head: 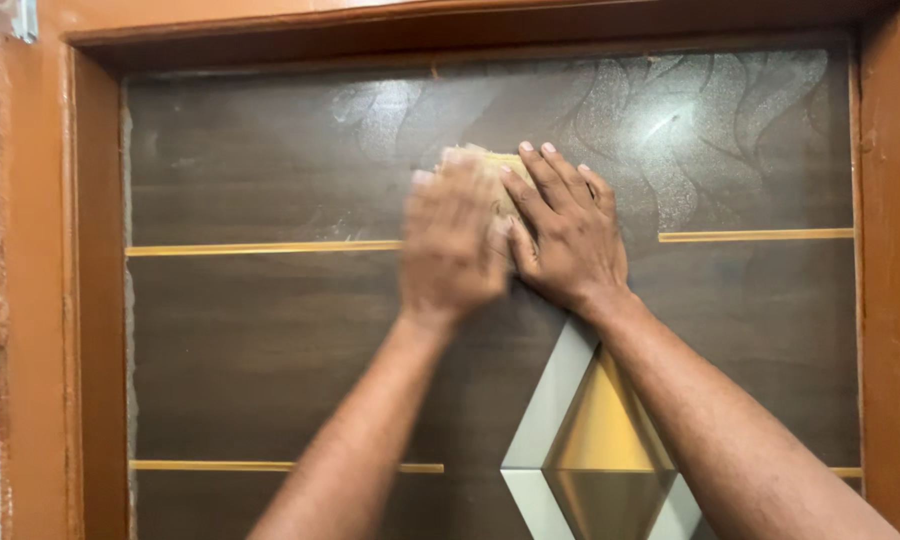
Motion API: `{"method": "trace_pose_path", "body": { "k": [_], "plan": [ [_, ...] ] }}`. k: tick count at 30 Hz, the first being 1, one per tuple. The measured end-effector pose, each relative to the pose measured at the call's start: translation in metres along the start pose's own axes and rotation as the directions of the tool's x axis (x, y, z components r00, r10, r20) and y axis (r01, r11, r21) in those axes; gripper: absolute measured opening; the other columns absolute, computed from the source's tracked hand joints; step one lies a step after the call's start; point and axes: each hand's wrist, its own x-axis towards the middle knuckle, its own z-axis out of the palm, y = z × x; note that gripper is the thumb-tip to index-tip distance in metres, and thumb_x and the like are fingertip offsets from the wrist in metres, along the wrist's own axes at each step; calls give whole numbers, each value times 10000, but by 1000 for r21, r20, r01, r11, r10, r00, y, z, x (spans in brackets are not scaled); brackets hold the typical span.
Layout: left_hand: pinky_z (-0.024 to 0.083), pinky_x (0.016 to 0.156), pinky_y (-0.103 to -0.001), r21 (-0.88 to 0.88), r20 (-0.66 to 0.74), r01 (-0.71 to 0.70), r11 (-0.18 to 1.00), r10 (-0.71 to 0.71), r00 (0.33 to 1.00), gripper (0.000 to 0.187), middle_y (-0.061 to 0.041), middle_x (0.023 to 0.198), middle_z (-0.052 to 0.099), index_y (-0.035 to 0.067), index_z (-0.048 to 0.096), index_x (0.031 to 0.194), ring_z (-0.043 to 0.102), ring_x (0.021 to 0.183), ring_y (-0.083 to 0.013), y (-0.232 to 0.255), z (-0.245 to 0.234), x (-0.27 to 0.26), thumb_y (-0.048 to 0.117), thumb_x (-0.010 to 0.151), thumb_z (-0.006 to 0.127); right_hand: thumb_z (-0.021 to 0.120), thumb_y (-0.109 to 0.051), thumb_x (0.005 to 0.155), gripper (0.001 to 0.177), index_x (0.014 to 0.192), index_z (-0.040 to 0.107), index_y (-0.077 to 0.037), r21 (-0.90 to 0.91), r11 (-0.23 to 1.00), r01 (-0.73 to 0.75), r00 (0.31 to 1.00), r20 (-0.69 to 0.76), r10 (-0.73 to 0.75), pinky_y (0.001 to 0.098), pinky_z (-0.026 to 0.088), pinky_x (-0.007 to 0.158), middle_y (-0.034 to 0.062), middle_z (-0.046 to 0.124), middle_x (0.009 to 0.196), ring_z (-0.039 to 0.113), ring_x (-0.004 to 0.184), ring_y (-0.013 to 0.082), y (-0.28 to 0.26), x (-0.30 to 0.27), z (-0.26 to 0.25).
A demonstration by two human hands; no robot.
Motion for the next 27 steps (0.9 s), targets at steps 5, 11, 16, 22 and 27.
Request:
{"method": "trace_pose_path", "body": {
  "k": [5,11,16,22,27],
  "plan": [
    [239,1297,-482,-224,90,121,967,-103,991,581,-146,1647,413,70,426,1581,346,1551,-287,35,19,1,364,1080,453,533,-189,1008,444,1433,619,-92,143,986,-90,989,-106,106,466,277,1221,104,537,1571,485,1459,257,9,-3,4],
    [239,1291,-466,19,61,63,998,-64,996,537,-124,1658,371,161,448,1575,334,1553,-294,5,37,27,363,1078,422,563,-79,944,307,1221,694,-93,169,967,-192,963,-155,218,462,375,1115,109,610,1428,568,1312,279,10,-3,1],
    [235,1226,-516,125,109,159,979,-173,979,538,-148,1472,328,243,421,1576,304,1437,-366,-34,45,57,406,1063,430,626,-130,896,257,1139,703,-94,74,987,-140,976,-156,150,471,376,1102,112,614,1388,557,1330,290,1,-1,-5],
    [192,1255,-541,198,142,185,962,-215,966,558,-133,1498,295,246,337,1628,264,1469,-337,-93,42,64,441,1108,390,623,-142,891,279,1155,700,-92,69,987,-146,978,-140,154,474,375,1106,117,614,1392,556,1330,282,1,-1,-5],
    [179,1217,-570,276,105,210,938,-247,963,576,-185,1537,273,149,326,1648,255,1454,-383,-148,19,50,403,1131,369,623,-143,893,270,1147,701,-92,42,990,-135,980,-144,140,476,377,1106,117,616,1383,556,1338,274,1,-2,-3]
  ]
}}
